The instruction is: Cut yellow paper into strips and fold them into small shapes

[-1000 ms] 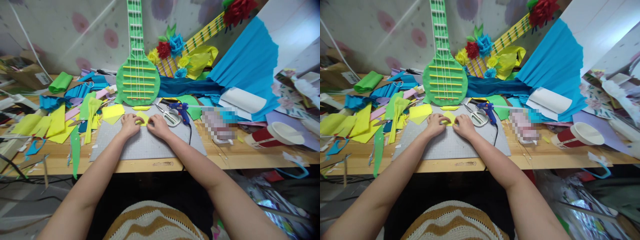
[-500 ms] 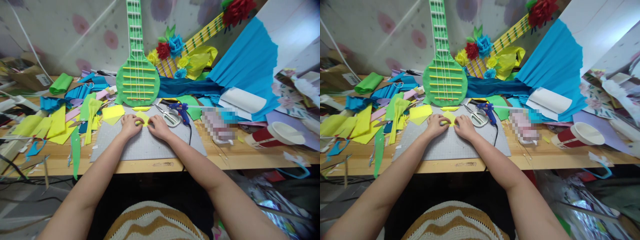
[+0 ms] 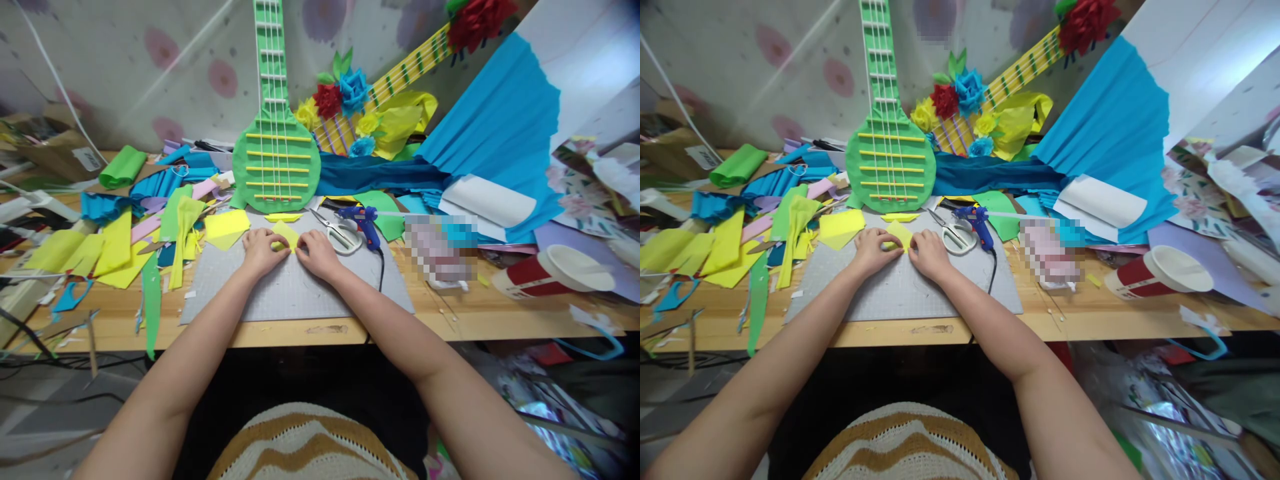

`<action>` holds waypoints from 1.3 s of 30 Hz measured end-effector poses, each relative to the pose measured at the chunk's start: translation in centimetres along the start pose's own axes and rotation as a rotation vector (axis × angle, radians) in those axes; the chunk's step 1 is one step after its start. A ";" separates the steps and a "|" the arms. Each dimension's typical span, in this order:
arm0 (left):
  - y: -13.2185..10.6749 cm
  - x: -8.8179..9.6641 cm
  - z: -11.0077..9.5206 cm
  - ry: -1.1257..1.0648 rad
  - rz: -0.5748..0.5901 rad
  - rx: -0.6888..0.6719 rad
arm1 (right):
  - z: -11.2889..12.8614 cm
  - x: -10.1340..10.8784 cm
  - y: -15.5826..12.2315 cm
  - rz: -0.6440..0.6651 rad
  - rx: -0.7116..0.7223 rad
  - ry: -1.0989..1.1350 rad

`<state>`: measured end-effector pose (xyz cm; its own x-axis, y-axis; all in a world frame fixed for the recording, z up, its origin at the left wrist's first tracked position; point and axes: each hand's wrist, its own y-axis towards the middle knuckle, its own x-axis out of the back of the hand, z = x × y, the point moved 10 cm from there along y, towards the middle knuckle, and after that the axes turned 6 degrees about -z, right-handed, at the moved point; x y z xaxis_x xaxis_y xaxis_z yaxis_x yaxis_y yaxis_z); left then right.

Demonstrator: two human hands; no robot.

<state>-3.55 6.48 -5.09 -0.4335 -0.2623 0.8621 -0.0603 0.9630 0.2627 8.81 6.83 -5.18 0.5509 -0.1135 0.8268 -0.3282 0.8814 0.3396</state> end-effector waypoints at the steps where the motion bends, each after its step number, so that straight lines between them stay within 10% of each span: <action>1: 0.0 0.0 0.0 -0.002 0.004 0.004 | 0.0 0.0 0.0 0.008 0.006 0.012; 27: 0.3 -0.2 0.4 -0.032 0.058 0.042 | -0.4 -0.1 0.0 0.068 0.000 0.065; 39: 1.5 2.0 1.6 -0.319 -0.065 -0.197 | -0.8 0.1 0.4 0.034 0.003 0.221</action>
<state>-5.90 7.51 -3.67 -0.6942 -0.2605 0.6709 0.0634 0.9064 0.4175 9.35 7.54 -5.37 0.6940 0.0199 0.7197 -0.3514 0.8818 0.3145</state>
